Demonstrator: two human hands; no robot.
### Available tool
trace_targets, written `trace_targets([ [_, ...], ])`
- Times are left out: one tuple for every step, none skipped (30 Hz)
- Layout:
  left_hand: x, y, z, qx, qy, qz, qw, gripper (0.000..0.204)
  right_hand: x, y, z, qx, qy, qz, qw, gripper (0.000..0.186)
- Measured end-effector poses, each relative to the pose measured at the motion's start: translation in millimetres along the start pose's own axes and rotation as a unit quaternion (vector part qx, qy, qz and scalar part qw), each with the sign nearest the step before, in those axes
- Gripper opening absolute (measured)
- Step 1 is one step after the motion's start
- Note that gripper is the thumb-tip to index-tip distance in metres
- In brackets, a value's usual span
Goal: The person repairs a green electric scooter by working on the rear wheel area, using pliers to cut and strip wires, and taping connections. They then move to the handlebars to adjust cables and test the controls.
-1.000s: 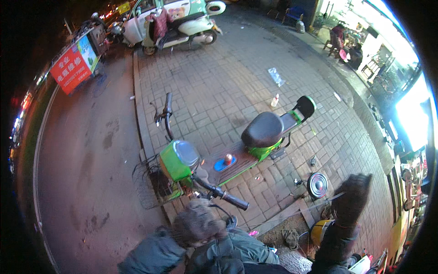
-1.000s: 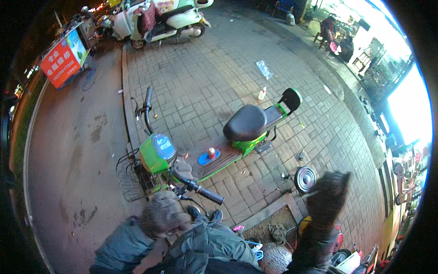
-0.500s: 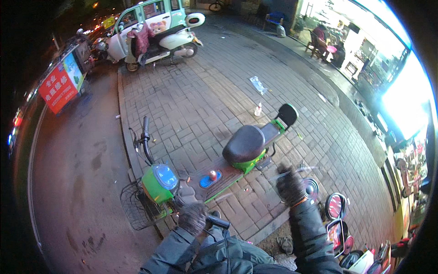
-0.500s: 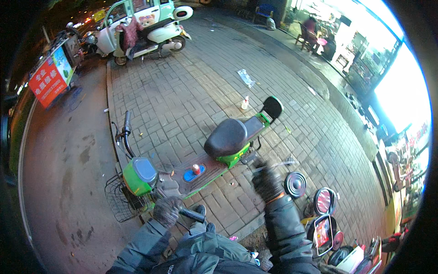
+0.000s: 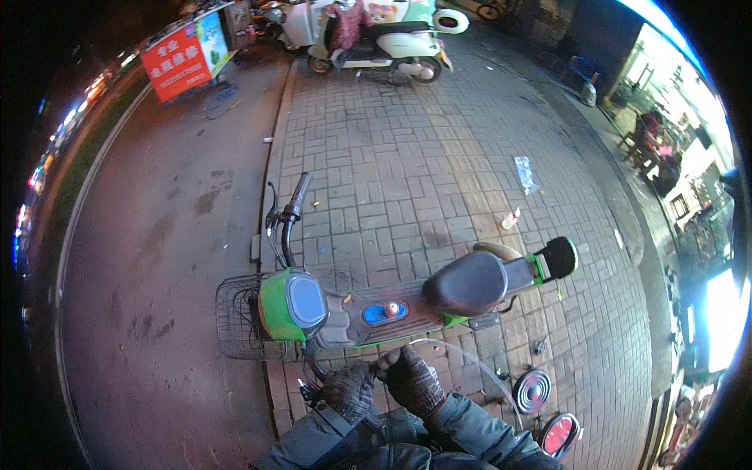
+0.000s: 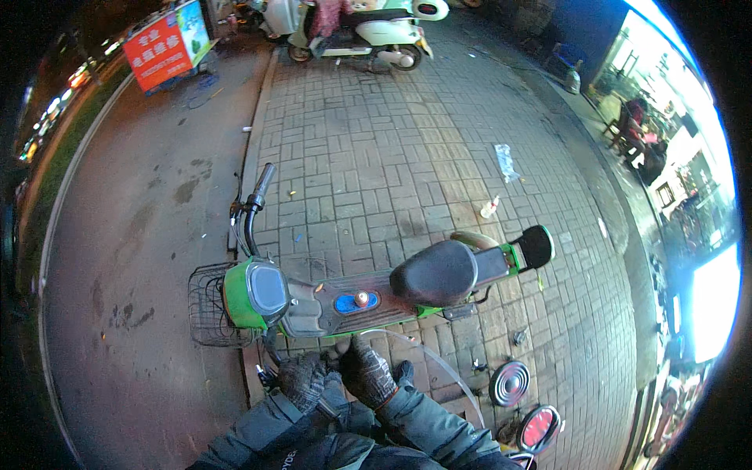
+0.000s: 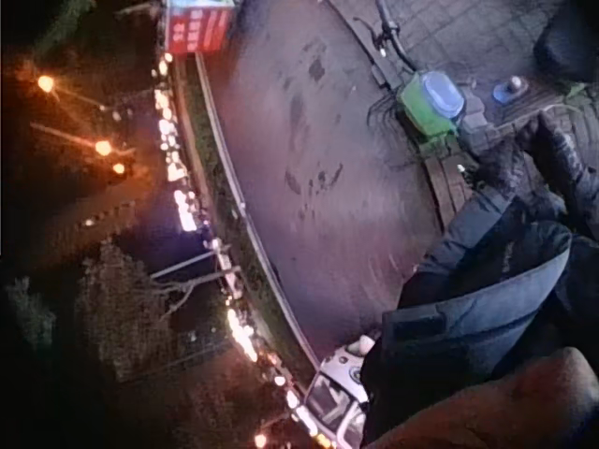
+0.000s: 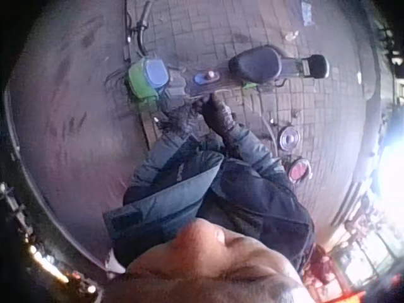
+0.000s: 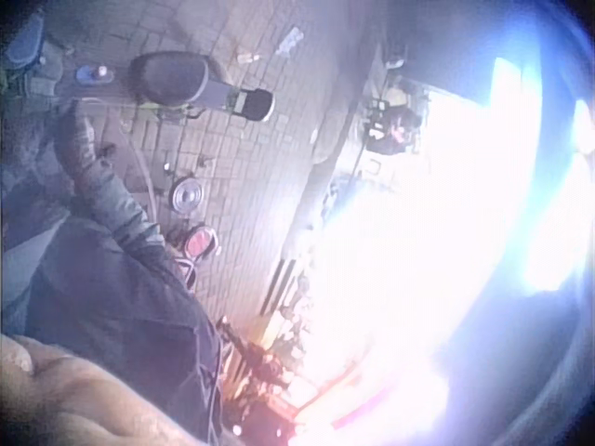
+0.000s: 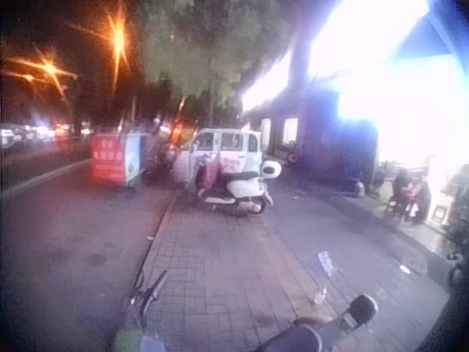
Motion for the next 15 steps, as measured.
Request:
trace_targets([
  [1,5,-3,-0.004,-0.015,0.021,1.000,0.022,-2,6,10,-0.222,-0.100,0.031,0.969,0.024],
  [-2,8,-6,0.025,-0.034,0.047,0.998,0.024,-1,-3,10,-0.208,-0.058,0.000,0.977,0.028],
  [-1,3,-10,0.114,-0.022,0.026,0.993,0.027,-3,-13,8,-0.204,-0.023,-0.027,0.978,0.034],
  [-4,6,-16,0.144,-0.007,0.050,0.988,0.023,-5,-18,5,-0.189,0.025,-0.031,0.981,0.041],
  [-6,10,-19,0.171,0.006,0.082,0.982,0.020,-7,-21,4,-0.218,0.026,-0.028,0.975,0.041],
  [-12,18,-16,0.212,0.004,0.146,0.966,0.019,-6,-31,8,-0.247,0.021,-0.070,0.966,0.040],
  [-15,21,-14,0.234,0.015,0.182,0.955,0.019,-4,-36,8,-0.273,0.032,-0.085,0.958,0.039],
  [-14,22,-15,0.227,0.025,0.179,0.957,0.019,-3,-43,10,-0.302,0.037,-0.113,0.946,0.038],
  [-15,24,-10,0.244,0.011,0.197,0.950,0.019,0,-44,11,-0.323,0.037,-0.114,0.939,0.035],
  [-19,26,-5,0.255,-0.005,0.218,0.942,0.019,2,-28,19,-0.450,-0.056,-0.038,0.890,0.035],
  [-20,30,4,0.255,-0.042,0.247,0.934,0.020,3,-13,25,-0.550,-0.137,0.023,0.824,0.035],
  [-18,27,5,0.264,-0.056,0.230,0.935,0.020,7,-16,25,-0.508,-0.099,0.009,0.855,0.035],
  [-9,24,1,0.262,-0.050,0.189,0.945,0.021,12,-28,24,-0.423,-0.021,-0.056,0.904,0.034],
  [-6,22,2,0.270,-0.062,0.183,0.943,0.022,12,-27,27,-0.462,-0.023,-0.048,0.885,0.034],
  [0,23,-1,0.265,-0.067,0.176,0.946,0.023,13,-26,31,-0.490,-0.031,-0.050,0.870,0.034],
])
Point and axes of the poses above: each hand's wrist, its own x-axis towards the middle knuckle, its own y-axis out of the palm, z = x × y, the point moved 9 cm from there along x, towards the middle knuckle, and after that the axes turned 15 degrees about -z, right-handed, at the moved point
